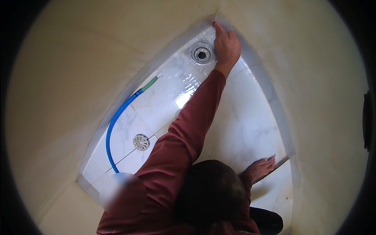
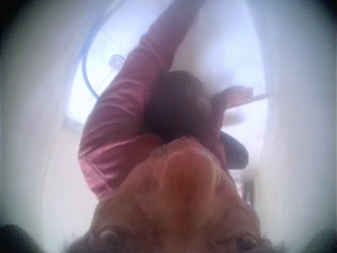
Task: The person cleans a shower drain by hand, using a hose to rinse the area and a small red tool to scrape the drain cover and surrounding tiles. They repeatedly remove debris from the drain cover and wipe the floor.
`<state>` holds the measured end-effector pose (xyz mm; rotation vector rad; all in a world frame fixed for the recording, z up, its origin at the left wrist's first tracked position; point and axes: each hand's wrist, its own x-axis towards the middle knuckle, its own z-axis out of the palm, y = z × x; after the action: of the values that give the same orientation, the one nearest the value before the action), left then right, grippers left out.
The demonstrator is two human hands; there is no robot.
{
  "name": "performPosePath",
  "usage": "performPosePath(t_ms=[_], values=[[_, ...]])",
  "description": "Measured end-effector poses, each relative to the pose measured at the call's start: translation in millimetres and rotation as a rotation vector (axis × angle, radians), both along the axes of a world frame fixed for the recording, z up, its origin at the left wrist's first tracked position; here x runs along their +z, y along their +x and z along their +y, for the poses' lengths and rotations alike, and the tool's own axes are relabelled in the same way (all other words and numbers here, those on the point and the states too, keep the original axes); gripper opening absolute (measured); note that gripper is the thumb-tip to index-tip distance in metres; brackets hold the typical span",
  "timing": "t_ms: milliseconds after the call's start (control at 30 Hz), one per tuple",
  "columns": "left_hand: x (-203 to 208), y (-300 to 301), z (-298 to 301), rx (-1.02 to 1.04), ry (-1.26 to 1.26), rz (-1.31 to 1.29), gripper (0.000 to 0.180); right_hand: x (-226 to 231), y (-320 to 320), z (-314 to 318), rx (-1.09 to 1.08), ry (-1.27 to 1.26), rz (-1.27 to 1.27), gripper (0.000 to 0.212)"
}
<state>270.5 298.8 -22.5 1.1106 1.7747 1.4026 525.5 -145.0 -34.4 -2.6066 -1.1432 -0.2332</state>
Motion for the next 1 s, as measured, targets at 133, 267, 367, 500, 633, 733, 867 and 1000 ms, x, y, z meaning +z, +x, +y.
performPosePath(t_ms=[133,267,367,500,633,733,867,1000], values=[[-19.8,13.5,-43.7,-0.097,0.069,0.126,0.070,2.2,-8.9,-1.6,-0.044,-0.046,-0.029,0.053],[-21.9,12.2,-8.7,-0.037,0.133,-0.156,0.071,9.4,-3.4,-9.4,-0.008,-0.024,0.017,0.053],[13.1,1.8,5.8,-0.040,-0.021,-0.338,0.071,11.0,-7.7,-3.5,-0.024,-0.017,0.042,0.053],[-7.5,-13.2,-17.9,-0.149,-0.087,-0.117,0.069,2.6,-11.1,3.0,-0.010,-0.048,0.032,0.053],[16.7,3.1,-16.9,-0.140,-0.093,-0.363,0.067,7.8,1.7,-11.3,-0.011,-0.065,-0.029,0.053],[-0.6,-1.0,0.2,-0.035,0.066,-0.112,0.066,3.0,-2.5,-6.9,-0.023,-0.069,0.008,0.054],[-8.3,-6.5,1.7,0.062,0.076,-0.065,0.065,10.1,-9.7,2.1,0.007,-0.039,0.042,0.056],[8.5,15.0,-24.6,-0.078,0.025,-0.150,0.066,5.9,-1.2,-5.9,-0.045,-0.061,-0.005,0.057]])
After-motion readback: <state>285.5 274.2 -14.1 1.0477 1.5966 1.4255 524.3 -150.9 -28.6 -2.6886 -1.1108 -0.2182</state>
